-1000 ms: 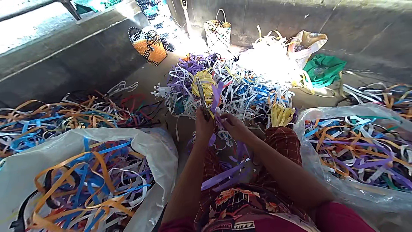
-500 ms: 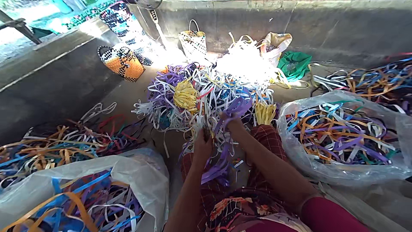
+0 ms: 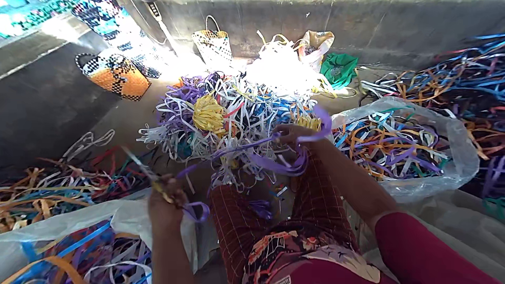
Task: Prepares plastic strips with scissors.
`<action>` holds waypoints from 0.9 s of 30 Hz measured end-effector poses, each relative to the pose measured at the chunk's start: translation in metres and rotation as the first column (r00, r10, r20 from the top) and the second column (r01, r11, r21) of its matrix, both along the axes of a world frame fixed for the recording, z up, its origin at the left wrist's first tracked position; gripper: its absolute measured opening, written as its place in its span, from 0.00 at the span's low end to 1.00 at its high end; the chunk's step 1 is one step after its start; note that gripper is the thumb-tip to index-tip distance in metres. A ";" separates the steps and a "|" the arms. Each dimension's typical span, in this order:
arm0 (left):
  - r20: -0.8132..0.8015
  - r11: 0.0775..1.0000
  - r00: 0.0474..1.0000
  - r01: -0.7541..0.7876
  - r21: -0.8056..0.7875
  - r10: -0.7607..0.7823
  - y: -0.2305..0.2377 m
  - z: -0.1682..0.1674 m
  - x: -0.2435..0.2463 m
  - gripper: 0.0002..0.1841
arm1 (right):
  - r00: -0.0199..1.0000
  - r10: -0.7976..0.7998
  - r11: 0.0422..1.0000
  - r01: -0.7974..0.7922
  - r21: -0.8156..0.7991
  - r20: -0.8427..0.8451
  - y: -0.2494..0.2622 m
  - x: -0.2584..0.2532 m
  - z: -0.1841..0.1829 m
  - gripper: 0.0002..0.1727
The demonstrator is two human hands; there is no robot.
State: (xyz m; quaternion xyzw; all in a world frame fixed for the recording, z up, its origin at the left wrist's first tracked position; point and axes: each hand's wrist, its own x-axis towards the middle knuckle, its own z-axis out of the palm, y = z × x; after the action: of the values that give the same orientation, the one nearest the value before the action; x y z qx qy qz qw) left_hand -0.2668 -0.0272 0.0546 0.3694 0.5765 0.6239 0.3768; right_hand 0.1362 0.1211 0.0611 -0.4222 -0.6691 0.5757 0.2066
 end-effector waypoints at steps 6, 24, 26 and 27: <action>0.157 0.956 0.960 -0.253 0.150 0.230 -0.012 0.019 -0.099 0.12 | 0.904 0.162 0.979 -0.198 0.052 0.395 0.013 0.022 0.006 0.10; -0.642 0.964 0.766 -0.188 -0.187 0.024 0.011 0.021 0.006 0.29 | 0.846 -0.421 0.802 0.178 -0.570 -0.327 -0.020 -0.078 0.004 0.21; -0.571 0.985 0.816 -0.014 -0.175 -0.090 0.013 0.016 0.050 0.24 | 0.815 -0.495 0.754 0.232 -0.614 -0.300 -0.021 -0.091 -0.004 0.22; -0.498 0.977 0.849 0.091 -0.192 -0.177 0.015 0.012 0.070 0.23 | 0.802 -0.524 0.740 0.261 -0.620 -0.287 -0.023 -0.095 -0.006 0.23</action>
State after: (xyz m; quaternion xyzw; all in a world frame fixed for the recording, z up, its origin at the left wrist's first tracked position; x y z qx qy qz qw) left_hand -0.1966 -0.0121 0.0670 0.5298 0.6769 0.4266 0.2813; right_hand 0.0410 0.0979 0.0550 -0.4555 -0.3006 0.7648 0.3423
